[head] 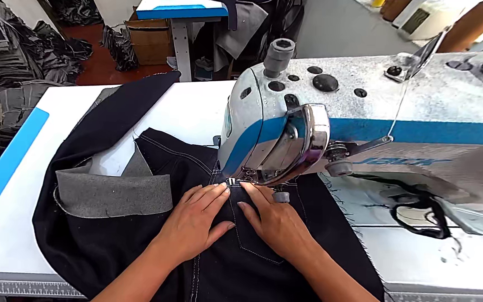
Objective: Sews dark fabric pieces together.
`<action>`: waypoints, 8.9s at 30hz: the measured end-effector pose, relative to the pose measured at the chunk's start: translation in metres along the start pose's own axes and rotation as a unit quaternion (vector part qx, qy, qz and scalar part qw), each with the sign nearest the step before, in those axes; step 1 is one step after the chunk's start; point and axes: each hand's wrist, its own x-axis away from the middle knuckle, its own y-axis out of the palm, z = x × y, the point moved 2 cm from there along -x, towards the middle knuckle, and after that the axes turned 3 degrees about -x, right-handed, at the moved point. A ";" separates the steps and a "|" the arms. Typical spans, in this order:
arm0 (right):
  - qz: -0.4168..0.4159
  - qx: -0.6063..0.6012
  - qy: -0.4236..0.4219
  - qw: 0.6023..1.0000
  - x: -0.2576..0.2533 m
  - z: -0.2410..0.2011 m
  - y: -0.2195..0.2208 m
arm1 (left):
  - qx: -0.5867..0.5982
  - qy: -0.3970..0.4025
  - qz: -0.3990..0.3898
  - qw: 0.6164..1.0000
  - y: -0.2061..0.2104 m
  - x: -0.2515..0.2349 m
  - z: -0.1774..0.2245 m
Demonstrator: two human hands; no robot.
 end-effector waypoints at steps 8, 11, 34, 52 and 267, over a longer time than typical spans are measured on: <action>-0.001 -0.009 -0.007 1.000 0.001 0.001 -0.002 | -0.006 -0.008 0.007 1.000 0.001 0.001 0.003; -0.010 -0.002 0.004 1.000 0.000 0.000 -0.002 | 0.001 -0.010 0.000 1.000 0.000 0.001 0.002; -0.001 -0.011 0.007 1.000 -0.002 -0.001 0.001 | 0.011 0.012 0.006 1.000 -0.002 -0.006 -0.008; 0.004 -0.125 -0.107 0.986 0.082 -0.019 -0.029 | 0.008 0.020 0.020 1.000 -0.001 0.060 0.058; -0.027 -0.042 -0.072 0.996 0.046 -0.023 -0.011 | 0.053 0.129 -0.026 0.990 -0.011 0.023 -0.005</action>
